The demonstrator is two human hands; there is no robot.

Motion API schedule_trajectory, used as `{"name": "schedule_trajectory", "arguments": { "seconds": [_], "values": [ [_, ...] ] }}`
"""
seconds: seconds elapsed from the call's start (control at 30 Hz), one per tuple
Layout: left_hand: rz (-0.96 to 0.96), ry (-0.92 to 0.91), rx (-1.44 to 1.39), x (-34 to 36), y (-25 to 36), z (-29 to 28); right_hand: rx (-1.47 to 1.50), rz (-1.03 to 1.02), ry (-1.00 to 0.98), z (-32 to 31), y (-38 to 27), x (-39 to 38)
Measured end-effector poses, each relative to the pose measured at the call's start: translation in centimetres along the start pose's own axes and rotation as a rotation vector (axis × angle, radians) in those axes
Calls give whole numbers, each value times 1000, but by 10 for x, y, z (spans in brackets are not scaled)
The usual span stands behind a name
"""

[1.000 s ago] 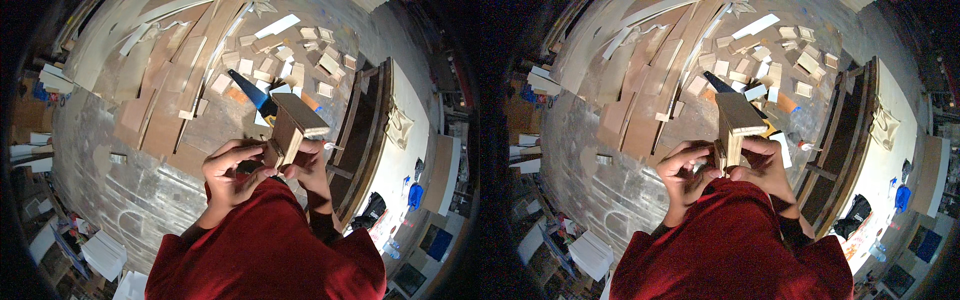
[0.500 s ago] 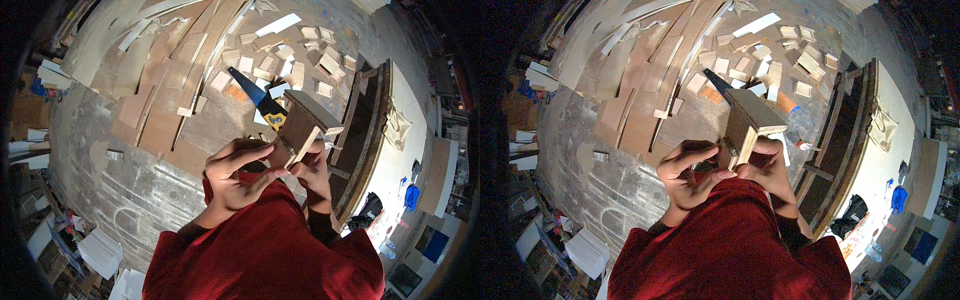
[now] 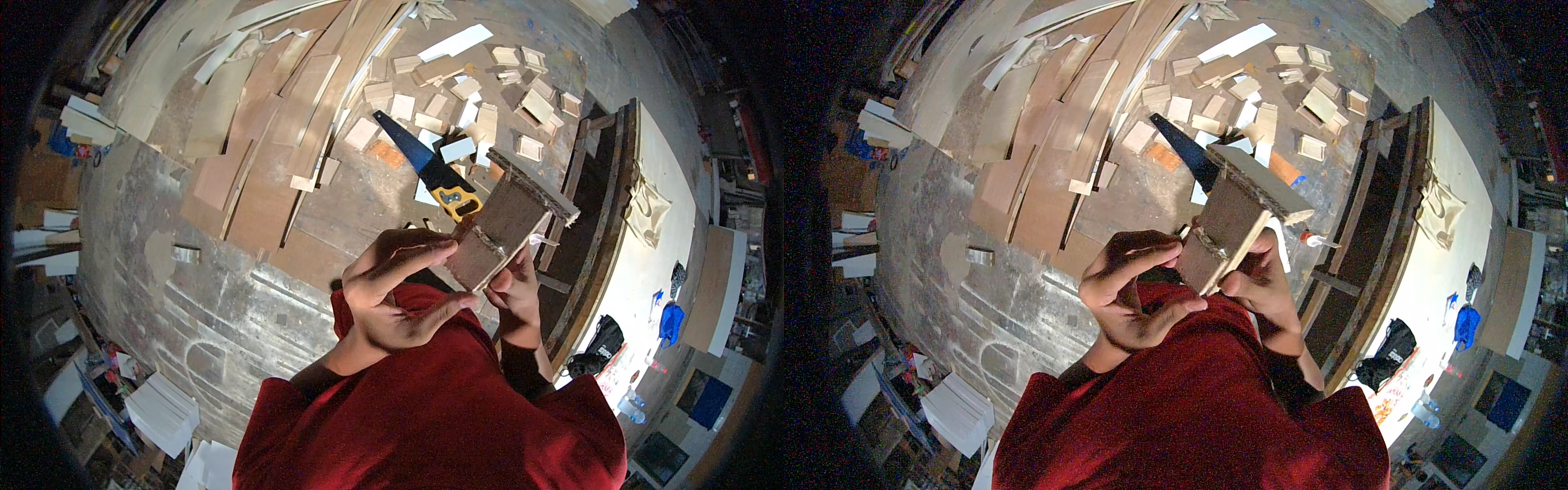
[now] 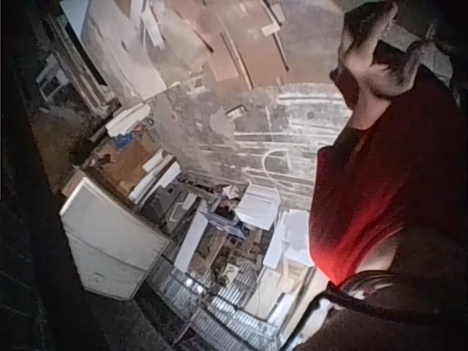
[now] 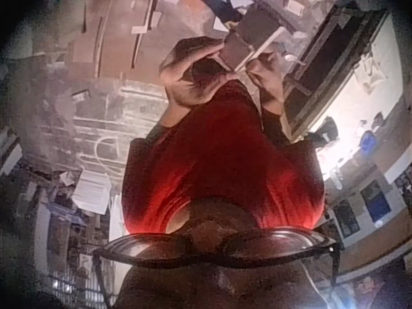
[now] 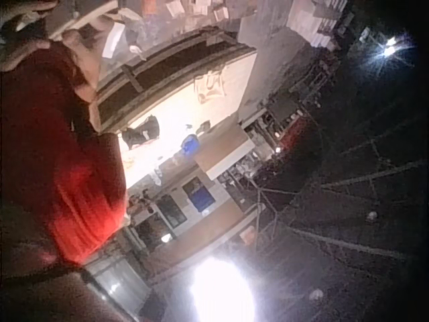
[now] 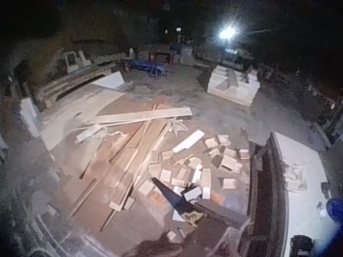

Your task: The person assembles small wooden pieces by applying glue with a brush, fitting them together, and then uses a hand saw to cut a small block of wood on a workbench.

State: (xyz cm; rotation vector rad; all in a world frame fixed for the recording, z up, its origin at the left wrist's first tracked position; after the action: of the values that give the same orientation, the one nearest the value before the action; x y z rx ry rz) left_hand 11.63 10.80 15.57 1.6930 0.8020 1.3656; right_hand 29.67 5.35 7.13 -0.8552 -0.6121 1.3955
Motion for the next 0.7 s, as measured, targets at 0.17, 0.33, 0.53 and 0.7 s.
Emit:
{"name": "schedule_trajectory", "arguments": {
  "seconds": [0.17,0.33,0.53,0.7],
  "values": [
    [77,-16,89,-4,-8,1,-145,-64,8,15,-10,10],
    [62,-5,24,-4,-12,-1,-201,-21,-109,24,-17,15],
    [23,-60,-2,-4,-19,-3,-245,-132,-27,45,-28,25],
    [-144,11,-138,-7,-31,-7,-472,-272,-38,53,-31,31]
  ]
}}
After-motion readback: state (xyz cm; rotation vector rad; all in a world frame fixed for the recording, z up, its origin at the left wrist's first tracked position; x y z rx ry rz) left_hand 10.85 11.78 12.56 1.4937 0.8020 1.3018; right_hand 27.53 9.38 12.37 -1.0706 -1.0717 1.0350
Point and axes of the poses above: each hand's wrist, its own x-axis towards the middle knuckle, its own z-axis out of the palm, y = z × x, the point moved 6 cm from there along x, towards the middle knuckle
